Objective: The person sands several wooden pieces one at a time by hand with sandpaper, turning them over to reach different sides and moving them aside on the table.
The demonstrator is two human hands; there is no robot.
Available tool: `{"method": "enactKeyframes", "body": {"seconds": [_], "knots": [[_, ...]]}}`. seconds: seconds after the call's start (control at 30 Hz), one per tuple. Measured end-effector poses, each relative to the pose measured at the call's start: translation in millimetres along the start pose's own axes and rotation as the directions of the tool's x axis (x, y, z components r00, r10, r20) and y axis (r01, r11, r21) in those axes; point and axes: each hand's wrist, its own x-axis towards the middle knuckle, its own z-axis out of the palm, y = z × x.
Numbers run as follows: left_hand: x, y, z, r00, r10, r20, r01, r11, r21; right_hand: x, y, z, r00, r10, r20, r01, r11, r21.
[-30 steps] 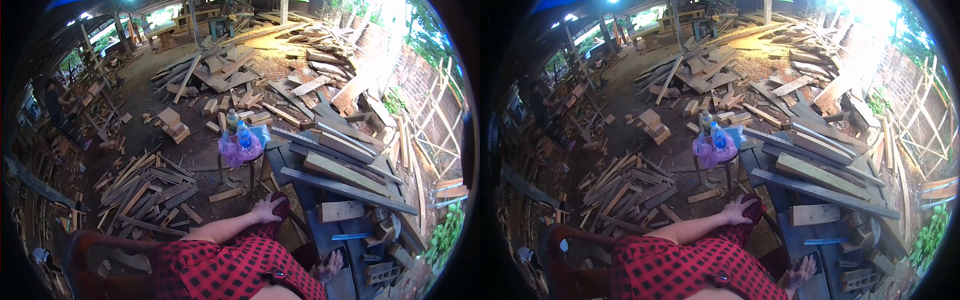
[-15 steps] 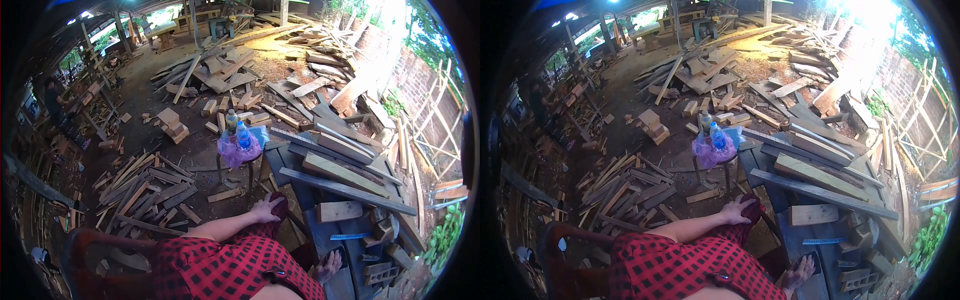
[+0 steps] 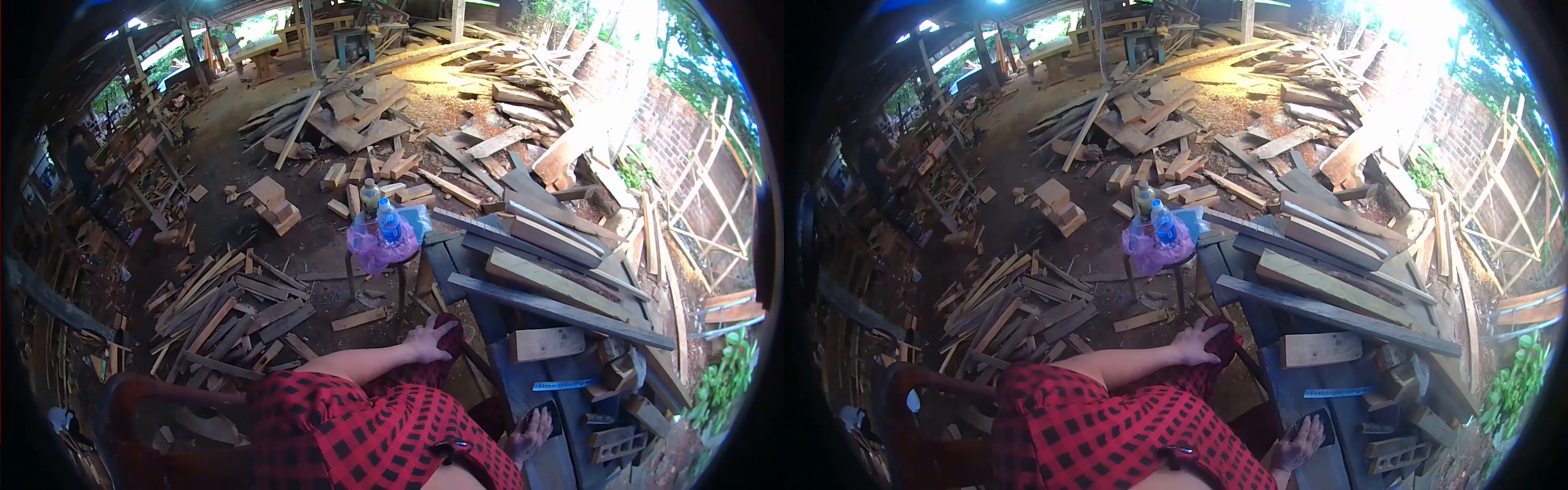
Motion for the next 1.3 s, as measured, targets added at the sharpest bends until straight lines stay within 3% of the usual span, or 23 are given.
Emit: {"method": "enactKeyframes", "body": {"seconds": [0.6, 0.7, 0.77, 1.3], "knots": [[0, 1, -2, 1.000, 0.007, -0.003, -0.007, 1.000, -0.008, 1, 0, -1, 1.000, -0.009, -0.012, 0.009, 0.999, 0.049], [0, 2, 1, 0.999, 0.015, -0.041, -0.015, 1.000, 0.009, 3, -2, -5, 0.999, 0.029, -0.022, -0.026, 0.992, 0.122], [2, 1, -1, 0.999, 0.018, -0.049, -0.018, 1.000, 0.002, 6, -9, -8, 0.986, 0.151, -0.068, -0.125, 0.950, 0.287], [3, 4, -4, 1.000, -0.015, -0.013, 0.015, 0.999, 0.031, 2, -3, -1, 0.997, 0.057, -0.050, -0.052, 0.993, 0.102]]}}
